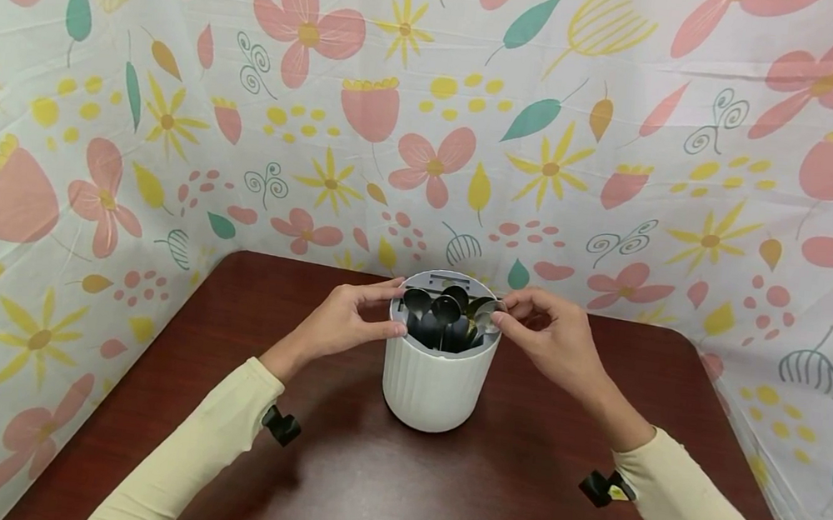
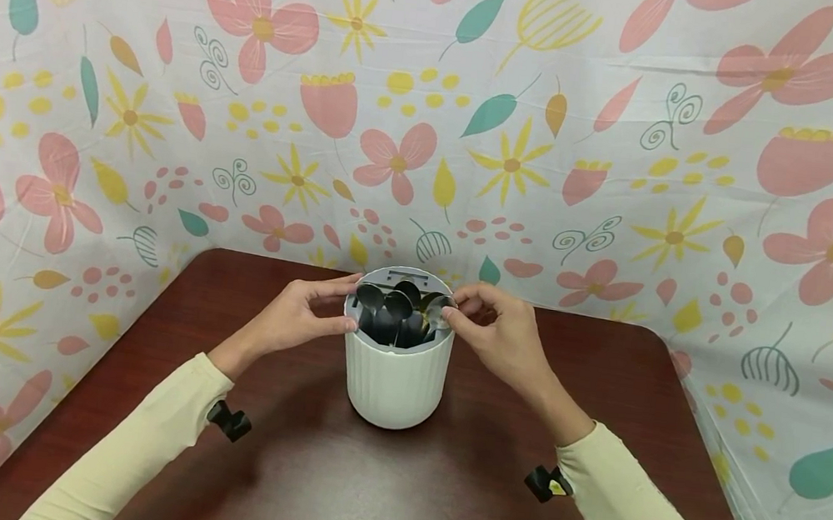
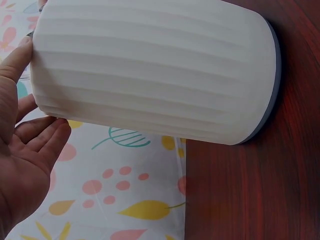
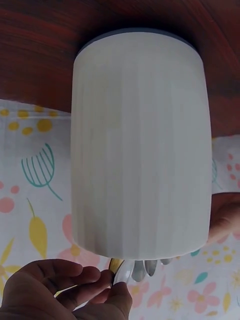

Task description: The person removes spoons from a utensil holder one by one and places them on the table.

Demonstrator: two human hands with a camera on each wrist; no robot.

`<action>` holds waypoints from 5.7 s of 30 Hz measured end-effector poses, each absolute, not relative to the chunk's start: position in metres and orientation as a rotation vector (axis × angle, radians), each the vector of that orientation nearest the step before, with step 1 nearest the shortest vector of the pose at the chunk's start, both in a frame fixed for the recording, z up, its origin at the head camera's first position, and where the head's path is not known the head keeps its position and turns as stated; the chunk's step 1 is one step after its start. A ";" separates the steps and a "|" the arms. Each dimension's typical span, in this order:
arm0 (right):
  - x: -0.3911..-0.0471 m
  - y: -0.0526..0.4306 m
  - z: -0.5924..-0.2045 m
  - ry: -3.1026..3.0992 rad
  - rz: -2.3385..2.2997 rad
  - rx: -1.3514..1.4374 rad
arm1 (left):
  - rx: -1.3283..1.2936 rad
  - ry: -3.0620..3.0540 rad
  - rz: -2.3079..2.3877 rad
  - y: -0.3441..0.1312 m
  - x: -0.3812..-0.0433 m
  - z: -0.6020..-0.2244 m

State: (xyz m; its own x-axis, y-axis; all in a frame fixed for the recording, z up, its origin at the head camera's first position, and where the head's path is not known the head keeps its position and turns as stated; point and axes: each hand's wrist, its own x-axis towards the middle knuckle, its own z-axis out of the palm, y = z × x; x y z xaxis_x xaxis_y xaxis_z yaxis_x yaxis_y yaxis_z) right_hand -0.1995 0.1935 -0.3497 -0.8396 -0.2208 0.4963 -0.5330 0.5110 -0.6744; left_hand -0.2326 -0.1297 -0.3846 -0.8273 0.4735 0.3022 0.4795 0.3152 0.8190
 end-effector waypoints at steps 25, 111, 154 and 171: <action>-0.205 0.186 -0.322 -2.280 1.249 0.571 | -0.922 -2.546 -1.584 -0.130 -0.231 -0.385; -0.227 0.285 -0.340 -2.558 1.144 0.441 | -0.910 -2.557 -1.618 -0.130 -0.233 -0.386; -0.237 0.291 -0.444 -2.715 1.269 0.522 | -0.906 -2.558 -1.615 -0.130 -0.232 -0.385; -0.248 0.299 -0.472 -2.757 1.258 0.451 | -0.917 -2.541 -1.638 -0.130 -0.233 -0.387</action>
State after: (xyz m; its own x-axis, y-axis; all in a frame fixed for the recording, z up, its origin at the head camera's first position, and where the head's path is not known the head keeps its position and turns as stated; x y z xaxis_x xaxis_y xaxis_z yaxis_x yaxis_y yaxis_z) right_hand -0.2477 0.2995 -0.4715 -0.9537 -0.2327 0.1906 -0.2965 0.6203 -0.7262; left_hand -0.2330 -0.1301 -0.3871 -0.8313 0.4758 0.2872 0.4580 0.2938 0.8390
